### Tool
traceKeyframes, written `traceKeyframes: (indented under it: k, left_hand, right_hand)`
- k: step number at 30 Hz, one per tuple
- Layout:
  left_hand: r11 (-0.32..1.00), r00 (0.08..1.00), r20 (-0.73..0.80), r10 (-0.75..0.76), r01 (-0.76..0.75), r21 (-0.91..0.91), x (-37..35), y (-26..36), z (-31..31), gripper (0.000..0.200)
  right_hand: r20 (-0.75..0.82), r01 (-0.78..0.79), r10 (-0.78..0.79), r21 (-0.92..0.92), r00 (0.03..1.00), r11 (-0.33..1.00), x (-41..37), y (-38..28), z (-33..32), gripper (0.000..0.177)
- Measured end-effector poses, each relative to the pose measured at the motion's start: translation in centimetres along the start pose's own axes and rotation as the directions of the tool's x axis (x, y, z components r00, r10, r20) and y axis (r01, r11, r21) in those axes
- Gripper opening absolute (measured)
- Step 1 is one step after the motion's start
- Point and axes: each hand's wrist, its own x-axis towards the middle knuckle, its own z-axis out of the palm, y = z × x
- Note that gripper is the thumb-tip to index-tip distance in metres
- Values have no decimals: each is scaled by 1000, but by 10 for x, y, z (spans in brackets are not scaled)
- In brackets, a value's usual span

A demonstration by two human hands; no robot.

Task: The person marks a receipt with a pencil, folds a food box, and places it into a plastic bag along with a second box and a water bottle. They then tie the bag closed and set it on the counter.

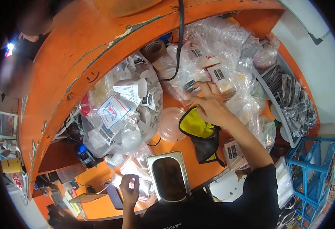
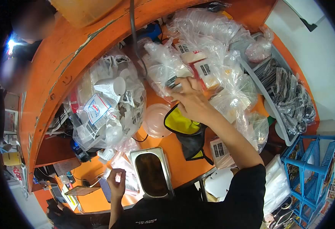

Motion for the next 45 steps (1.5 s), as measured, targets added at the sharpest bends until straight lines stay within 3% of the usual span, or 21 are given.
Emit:
traceKeyframes:
  k: [3, 6, 8, 10, 12, 14, 16, 19, 21, 24, 28, 30, 31, 33, 34, 37, 39, 41, 43, 44, 45]
  left_hand:
    - [1000, 1000, 19, -20, 20, 8, -1, -1, 0, 13]
    - [999, 1000, 12, 13, -13, 34, -3, -7, 0, 12]
    - [999, 1000, 16, -1, 0, 37, -4, -7, -3, 7]
    - [997, 997, 20, -77, 76, 34, -6, -6, -5, 2]
    - [996, 999, 19, -48, 46, 78, -7, -7, -4, 2]
    - [999, 1000, 21, -17, 16, 43, -9, -11, -3, 3]
    - [995, 1000, 28, -9, 6, 101, -9, -9, -3, 5]
    - [993, 1000, 27, 14, -16, 114, -10, -8, -4, 7]
    - [991, 1000, 13, 4, -5, 130, -13, -9, -5, 4]
    - [996, 1000, -3, -16, 16, 93, -21, -17, -7, 2]
    - [996, 1000, 1, -15, 15, 85, -17, -1, -12, 7]
    - [997, 999, -26, 40, -38, 71, -10, 4, -13, 8]
    - [994, 994, -54, 93, -90, 54, -3, 12, -12, 9]
    - [993, 991, -110, 80, -89, -76, 11, 39, -14, 7]
    - [969, 987, -136, 91, -119, -217, 19, 48, -13, 9]
    - [773, 987, -130, 97, -157, -614, 43, 95, -11, 17]
    - [589, 993, 6, 120, -67, -805, 55, 121, 2, 39]
    - [520, 969, 213, 121, 121, -845, 54, 159, 14, 55]
    - [325, 935, 330, 131, 274, -905, 45, 165, 36, 63]
    - [260, 921, 386, 48, 361, -895, 36, 177, 39, 64]
    - [185, 896, 443, -24, 439, -879, 30, 184, 37, 66]
  right_hand:
    - [-109, 28, -11, 154, 994, 988, 14, 35, -6, 32]
    - [-118, -272, 379, 510, 918, 816, 39, 91, -7, 24]
    - [-378, -367, 465, 304, 801, 879, 42, 165, 12, 26]
    - [-466, -635, 607, 116, 644, 764, 44, 203, -3, 30]
    - [-490, -698, 645, 98, 586, 710, 61, 190, -4, 33]
    - [-424, -548, 490, -20, 762, 836, 77, 174, 17, 33]
    - [-324, -663, 589, -210, 740, 718, 93, 163, 46, 29]
    - [-290, -643, 581, -212, 761, 736, 90, 159, 64, 28]
    - [-329, -641, 564, -215, 758, 736, 102, 162, 65, 27]
    - [-509, -570, 354, -368, 785, 735, 123, 169, 43, 22]
    - [-531, -504, 256, -398, 808, 766, 123, 148, -13, 13]
    - [-562, -352, 109, -345, 820, 870, 118, 134, -28, 6]
    - [-556, -340, 98, -351, 826, 873, 114, 118, -40, 6]
    - [-549, -362, 241, -122, 800, 924, 99, 79, -65, 11]
    - [-541, -349, 227, -134, 810, 927, 90, 61, -78, 11]
    - [-520, -386, 405, 151, 752, 910, 57, -2, -107, 20]
    - [-491, -330, 422, 265, 762, 906, 32, -48, -115, 24]
    - [-444, -285, 416, 333, 794, 899, 13, -96, -117, 26]
    - [-366, -291, 455, 421, 812, 859, -6, -143, -112, 26]
    - [-336, -287, 469, 468, 817, 836, -15, -163, -109, 26]
    - [-308, -218, 352, 393, 884, 893, -31, -170, -99, 27]
